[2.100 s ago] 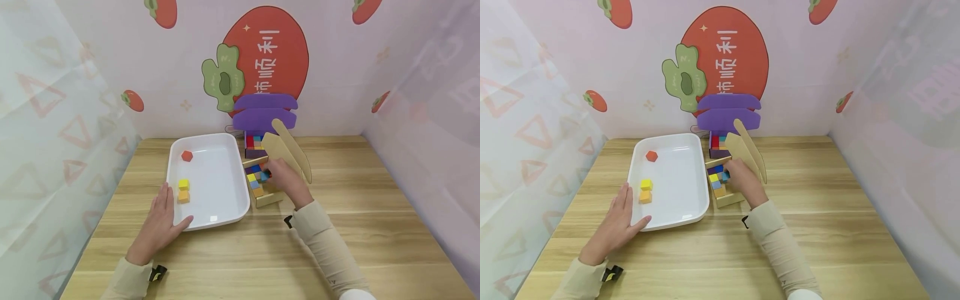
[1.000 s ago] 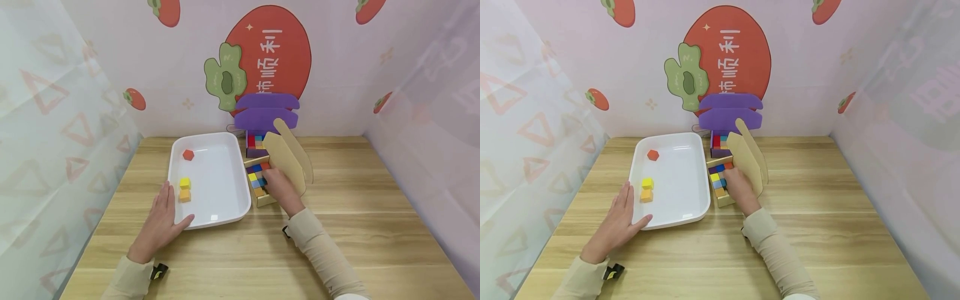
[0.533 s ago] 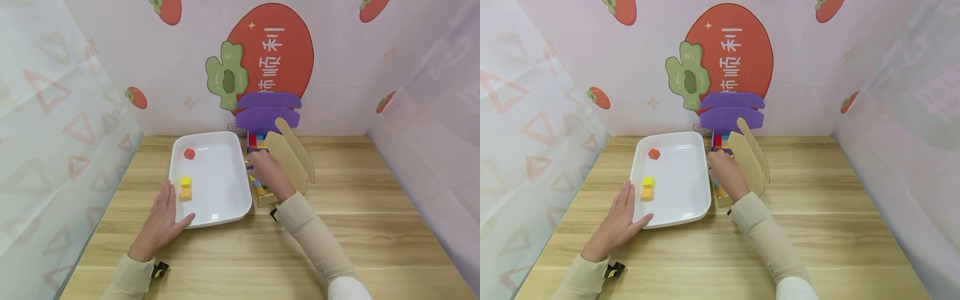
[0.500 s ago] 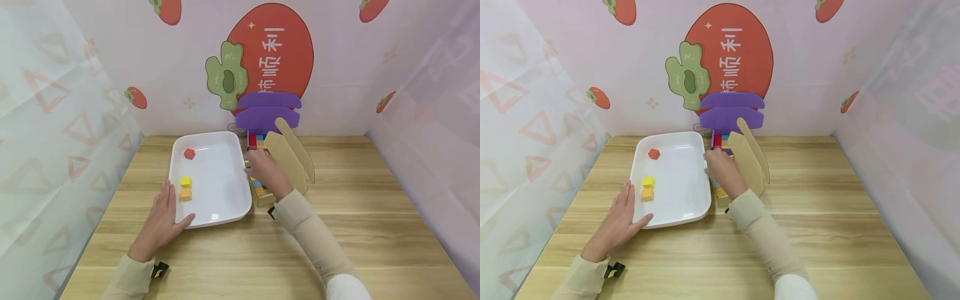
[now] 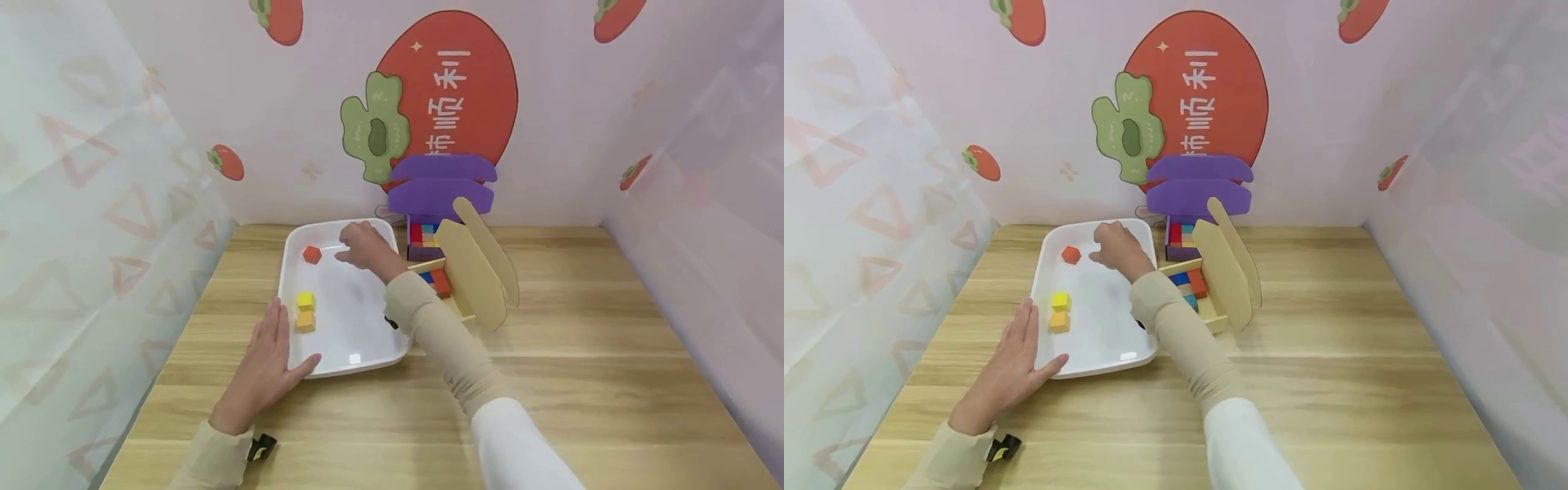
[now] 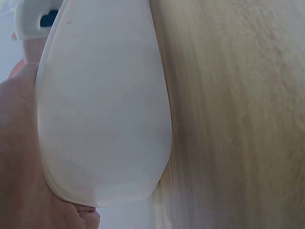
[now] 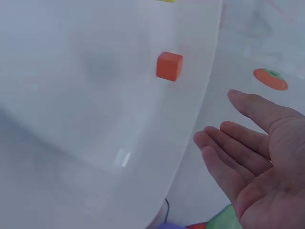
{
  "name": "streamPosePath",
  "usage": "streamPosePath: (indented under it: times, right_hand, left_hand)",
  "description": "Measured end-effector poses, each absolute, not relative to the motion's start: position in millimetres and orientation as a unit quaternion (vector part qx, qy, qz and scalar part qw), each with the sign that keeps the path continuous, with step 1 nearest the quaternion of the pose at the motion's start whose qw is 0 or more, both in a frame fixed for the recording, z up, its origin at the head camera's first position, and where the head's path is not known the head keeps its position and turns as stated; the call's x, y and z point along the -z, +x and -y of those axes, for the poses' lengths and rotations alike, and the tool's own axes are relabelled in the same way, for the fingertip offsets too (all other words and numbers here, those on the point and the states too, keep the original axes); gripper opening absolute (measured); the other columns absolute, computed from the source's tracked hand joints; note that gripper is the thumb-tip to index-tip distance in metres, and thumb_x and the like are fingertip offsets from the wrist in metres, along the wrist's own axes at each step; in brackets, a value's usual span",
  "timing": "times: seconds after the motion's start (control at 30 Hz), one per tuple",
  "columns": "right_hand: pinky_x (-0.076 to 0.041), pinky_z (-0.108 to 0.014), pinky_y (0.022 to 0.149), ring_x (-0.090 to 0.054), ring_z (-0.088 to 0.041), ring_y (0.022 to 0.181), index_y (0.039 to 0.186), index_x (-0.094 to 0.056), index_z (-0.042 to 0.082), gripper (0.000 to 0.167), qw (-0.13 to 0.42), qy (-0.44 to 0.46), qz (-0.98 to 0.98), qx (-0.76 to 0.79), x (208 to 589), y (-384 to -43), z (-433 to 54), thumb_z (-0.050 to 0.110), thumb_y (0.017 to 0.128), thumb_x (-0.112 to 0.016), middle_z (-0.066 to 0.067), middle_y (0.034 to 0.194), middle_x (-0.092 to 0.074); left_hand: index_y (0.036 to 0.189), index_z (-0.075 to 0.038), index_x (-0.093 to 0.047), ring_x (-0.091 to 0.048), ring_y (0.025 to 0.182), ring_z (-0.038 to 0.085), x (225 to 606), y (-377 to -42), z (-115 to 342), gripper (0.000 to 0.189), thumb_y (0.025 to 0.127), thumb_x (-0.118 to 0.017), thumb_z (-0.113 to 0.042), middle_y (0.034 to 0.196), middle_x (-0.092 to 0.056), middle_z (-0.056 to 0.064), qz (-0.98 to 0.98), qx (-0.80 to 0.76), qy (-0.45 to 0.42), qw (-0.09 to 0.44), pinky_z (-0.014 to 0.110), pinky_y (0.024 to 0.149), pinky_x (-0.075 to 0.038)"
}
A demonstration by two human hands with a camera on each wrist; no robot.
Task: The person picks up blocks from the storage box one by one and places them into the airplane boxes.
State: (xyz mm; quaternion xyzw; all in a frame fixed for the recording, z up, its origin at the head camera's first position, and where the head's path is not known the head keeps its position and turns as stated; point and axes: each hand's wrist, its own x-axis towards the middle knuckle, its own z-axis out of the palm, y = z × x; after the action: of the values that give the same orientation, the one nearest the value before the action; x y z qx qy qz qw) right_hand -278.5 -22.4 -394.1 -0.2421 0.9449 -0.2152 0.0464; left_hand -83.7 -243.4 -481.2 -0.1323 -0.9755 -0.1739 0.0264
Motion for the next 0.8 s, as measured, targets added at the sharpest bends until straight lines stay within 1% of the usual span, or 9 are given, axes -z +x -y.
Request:
streamPosePath:
  times: [0.17,0.27,0.33,0.4,0.47,0.53,0.6,0.8]
  right_hand:
    - [-0.056,-0.038,0.102,-0.064,-0.027,0.116,0.123,-0.074,0.002,0.035,0.035,-0.223,-0.949,0.221,421,-293,48,0.027,0.099,-0.076,-0.010,0.121,-0.075]
    - [-0.057,-0.037,0.101,-0.065,-0.025,0.112,0.122,-0.075,0.002,0.035,0.034,-0.207,-0.945,0.250,433,-298,66,0.027,0.097,-0.078,-0.010,0.120,-0.076]
    - [-0.058,-0.033,0.096,-0.066,-0.023,0.104,0.119,-0.075,0.003,0.033,0.029,-0.197,-0.944,0.262,440,-301,77,0.028,0.097,-0.078,-0.010,0.114,-0.076]
    - [-0.056,-0.027,0.085,-0.064,-0.020,0.092,0.113,-0.076,0.004,0.030,0.020,-0.185,-0.947,0.262,446,-304,88,0.030,0.097,-0.079,-0.008,0.102,-0.075]
    - [-0.050,-0.023,0.073,-0.060,-0.017,0.082,0.105,-0.075,0.006,0.028,0.008,-0.174,-0.952,0.252,452,-306,97,0.032,0.097,-0.079,-0.005,0.090,-0.070]
    - [-0.044,-0.021,0.067,-0.057,-0.016,0.077,0.101,-0.073,0.007,0.026,-0.002,-0.164,-0.955,0.246,456,-308,104,0.032,0.097,-0.079,-0.004,0.084,-0.066]
    - [-0.044,-0.020,0.066,-0.057,-0.015,0.076,0.102,-0.073,0.008,0.025,-0.008,-0.154,-0.959,0.237,459,-310,110,0.031,0.096,-0.080,-0.002,0.085,-0.066]
    - [-0.055,-0.024,0.071,-0.065,-0.016,0.080,0.108,-0.075,0.008,0.022,-0.013,-0.115,-0.968,0.223,465,-311,119,0.027,0.097,-0.078,-0.003,0.095,-0.075]
  left_hand:
    - [0.164,0.012,-0.007,-0.007,0.164,0.047,481,-84,242,0.113,0.098,-0.061,-0.062,0.177,0.003,0.027,0.975,0.176,-0.136,0.021,0.069,0.130,-0.018]
    - [0.164,0.012,-0.007,-0.007,0.164,0.047,481,-84,243,0.113,0.098,-0.062,-0.062,0.177,0.003,0.026,0.975,0.176,-0.132,0.023,0.068,0.130,-0.018]
    - [0.165,0.011,-0.007,-0.006,0.164,0.047,481,-83,245,0.114,0.098,-0.062,-0.062,0.177,0.003,0.026,0.975,0.177,-0.130,0.025,0.069,0.130,-0.019]
    - [0.165,0.011,-0.007,-0.007,0.164,0.047,482,-83,246,0.114,0.097,-0.063,-0.062,0.177,0.003,0.026,0.975,0.177,-0.130,0.030,0.069,0.129,-0.019]
    - [0.164,0.011,-0.009,-0.008,0.163,0.047,483,-82,246,0.114,0.097,-0.065,-0.061,0.177,0.001,0.027,0.974,0.181,-0.135,0.037,0.069,0.129,-0.021]
    - [0.164,0.012,-0.010,-0.009,0.163,0.047,485,-81,247,0.113,0.096,-0.066,-0.059,0.177,0.000,0.027,0.972,0.183,-0.138,0.044,0.068,0.128,-0.021]
    - [0.164,0.013,-0.011,-0.010,0.163,0.047,486,-81,247,0.112,0.096,-0.066,-0.058,0.176,-0.001,0.028,0.972,0.183,-0.140,0.047,0.068,0.129,-0.021]
    - [0.164,0.012,-0.011,-0.012,0.163,0.046,486,-82,245,0.111,0.097,-0.065,-0.059,0.176,-0.003,0.028,0.973,0.176,-0.137,0.049,0.067,0.129,-0.022]
